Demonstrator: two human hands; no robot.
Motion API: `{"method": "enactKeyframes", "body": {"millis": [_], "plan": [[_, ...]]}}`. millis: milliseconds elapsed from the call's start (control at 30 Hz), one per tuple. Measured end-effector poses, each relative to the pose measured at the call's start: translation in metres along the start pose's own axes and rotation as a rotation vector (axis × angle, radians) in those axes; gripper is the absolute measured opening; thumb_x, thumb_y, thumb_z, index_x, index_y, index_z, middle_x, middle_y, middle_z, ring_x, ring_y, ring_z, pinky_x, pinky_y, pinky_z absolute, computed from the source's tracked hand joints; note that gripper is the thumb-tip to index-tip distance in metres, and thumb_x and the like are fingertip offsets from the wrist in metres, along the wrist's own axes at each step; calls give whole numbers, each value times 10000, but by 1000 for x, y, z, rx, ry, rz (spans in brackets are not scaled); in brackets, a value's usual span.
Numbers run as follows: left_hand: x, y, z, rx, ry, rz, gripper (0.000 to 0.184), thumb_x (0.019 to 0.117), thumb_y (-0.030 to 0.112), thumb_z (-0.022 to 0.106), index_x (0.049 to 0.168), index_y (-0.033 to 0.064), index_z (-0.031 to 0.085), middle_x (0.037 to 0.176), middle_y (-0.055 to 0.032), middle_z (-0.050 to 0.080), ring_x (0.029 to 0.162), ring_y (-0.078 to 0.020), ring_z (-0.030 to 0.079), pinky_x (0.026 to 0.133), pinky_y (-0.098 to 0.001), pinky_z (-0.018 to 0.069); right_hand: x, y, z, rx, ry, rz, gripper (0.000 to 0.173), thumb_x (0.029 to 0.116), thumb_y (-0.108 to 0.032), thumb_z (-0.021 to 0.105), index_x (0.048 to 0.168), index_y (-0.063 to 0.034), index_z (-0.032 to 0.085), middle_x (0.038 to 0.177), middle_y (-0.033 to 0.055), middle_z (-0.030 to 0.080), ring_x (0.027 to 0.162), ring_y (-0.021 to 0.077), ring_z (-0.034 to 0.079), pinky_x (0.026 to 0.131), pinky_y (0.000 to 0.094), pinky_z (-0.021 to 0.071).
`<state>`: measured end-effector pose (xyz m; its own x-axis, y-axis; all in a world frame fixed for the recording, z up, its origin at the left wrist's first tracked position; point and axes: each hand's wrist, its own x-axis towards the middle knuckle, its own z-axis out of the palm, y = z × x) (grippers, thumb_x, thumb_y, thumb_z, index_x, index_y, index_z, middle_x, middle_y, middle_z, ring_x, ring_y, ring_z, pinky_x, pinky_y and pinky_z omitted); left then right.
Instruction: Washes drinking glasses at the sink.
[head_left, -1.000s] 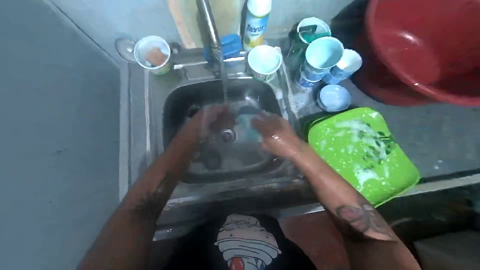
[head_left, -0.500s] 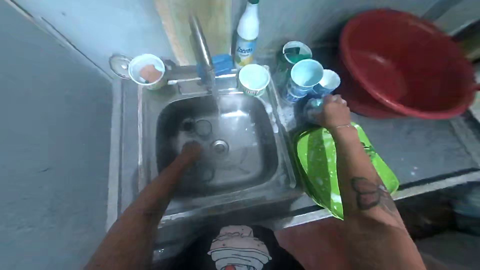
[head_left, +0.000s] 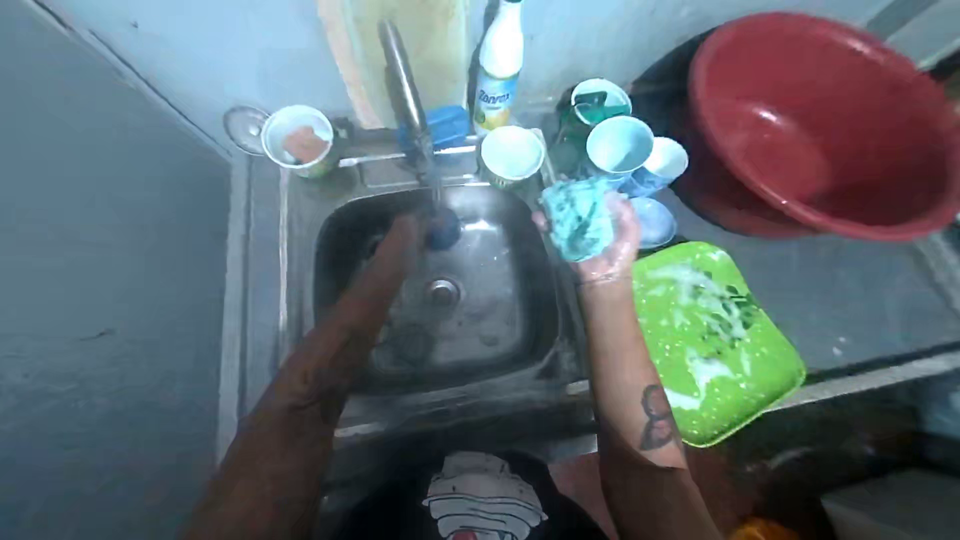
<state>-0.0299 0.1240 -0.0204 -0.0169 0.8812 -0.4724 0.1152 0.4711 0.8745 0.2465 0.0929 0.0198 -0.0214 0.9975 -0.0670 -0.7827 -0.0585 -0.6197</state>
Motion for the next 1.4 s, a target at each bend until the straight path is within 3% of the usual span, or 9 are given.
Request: {"method": "enactKeyframes", "body": {"millis": [233, 400, 467, 667, 800, 967, 1100, 1200, 1400], "plan": [[-46, 1, 11, -563, -108, -30, 238, 1060, 142, 496, 1274, 53, 549, 984, -44, 664, 829, -101, 663, 739, -266, 581, -8, 62, 71, -874, 113, -241, 425, 949, -119, 664, 1318, 67, 565, 1109, 144, 678, 928, 152, 681, 820, 321, 596], [-103, -15, 16, -508, -23, 55, 199, 1086, 176, 380, 1121, 100, 560, 855, -5, 602, 740, -87, 607, 642, -276, 538, -34, 120, 69, -1693, -454, -780, 416, 855, -398, 750, 1114, -73, 775, 1276, 207, 689, 1274, 448, 585, 1116, 602, 421], [-110, -14, 19, -366, 7, 83, 196, 1075, 117, 380, 1175, 105, 547, 867, 11, 614, 728, -51, 605, 631, -238, 534, -34, 120, 64, -1652, -435, -761, 346, 862, -305, 739, 1087, -47, 788, 1226, 198, 722, 1223, 437, 635, 1043, 601, 488], [-137, -13, 10, 365, -92, 208, 279, 1029, 56, 559, 1285, -43, 614, 1110, -150, 678, 955, -121, 635, 874, -300, 528, -26, 74, 71, -862, 0, 477, 366, 1101, -275, 432, 1260, 14, 591, 1083, 128, 647, 927, 154, 631, 822, 339, 554], [-132, -20, 22, 109, -18, 119, 262, 1040, -4, 493, 1274, -64, 595, 1087, -154, 661, 951, -155, 626, 875, -307, 521, -40, 85, 88, -1542, -121, 232, 408, 1049, -310, 565, 1252, 31, 662, 1263, 243, 663, 1195, 376, 633, 990, 578, 493], [-126, -22, 24, -742, 24, -37, 369, 1114, 244, 181, 1055, 115, 521, 794, -1, 605, 714, -94, 628, 636, -285, 562, -75, 115, 60, -1837, -571, -716, 374, 856, -356, 775, 1161, -141, 788, 1352, 202, 663, 1328, 509, 534, 1114, 704, 352], [-119, -25, 36, -803, 55, -78, 320, 1124, 268, 226, 1142, 114, 507, 889, -26, 598, 781, -120, 627, 684, -306, 563, -73, 110, 62, -1584, -332, -588, 502, 737, -155, 857, 1205, -15, 743, 1380, 304, 597, 1315, 493, 544, 1105, 599, 434], [-110, -25, 41, -831, 61, -99, 281, 1113, 277, 284, 1080, 150, 532, 846, -1, 609, 747, -97, 631, 642, -285, 558, -71, 97, 78, -1232, 27, -125, 385, 996, -99, 640, 1336, 75, 594, 1359, 279, 597, 1230, 384, 608, 1046, 511, 490], [-103, -35, 35, -843, -174, -380, 556, 1044, 606, 320, 1245, 140, 548, 1029, -123, 669, 929, -274, 687, 753, -494, 599, -62, 79, 83, -1320, -24, 147, 486, 1050, -257, 581, 1446, 16, 516, 1263, 307, 648, 1182, 441, 638, 1011, 603, 487]]}}
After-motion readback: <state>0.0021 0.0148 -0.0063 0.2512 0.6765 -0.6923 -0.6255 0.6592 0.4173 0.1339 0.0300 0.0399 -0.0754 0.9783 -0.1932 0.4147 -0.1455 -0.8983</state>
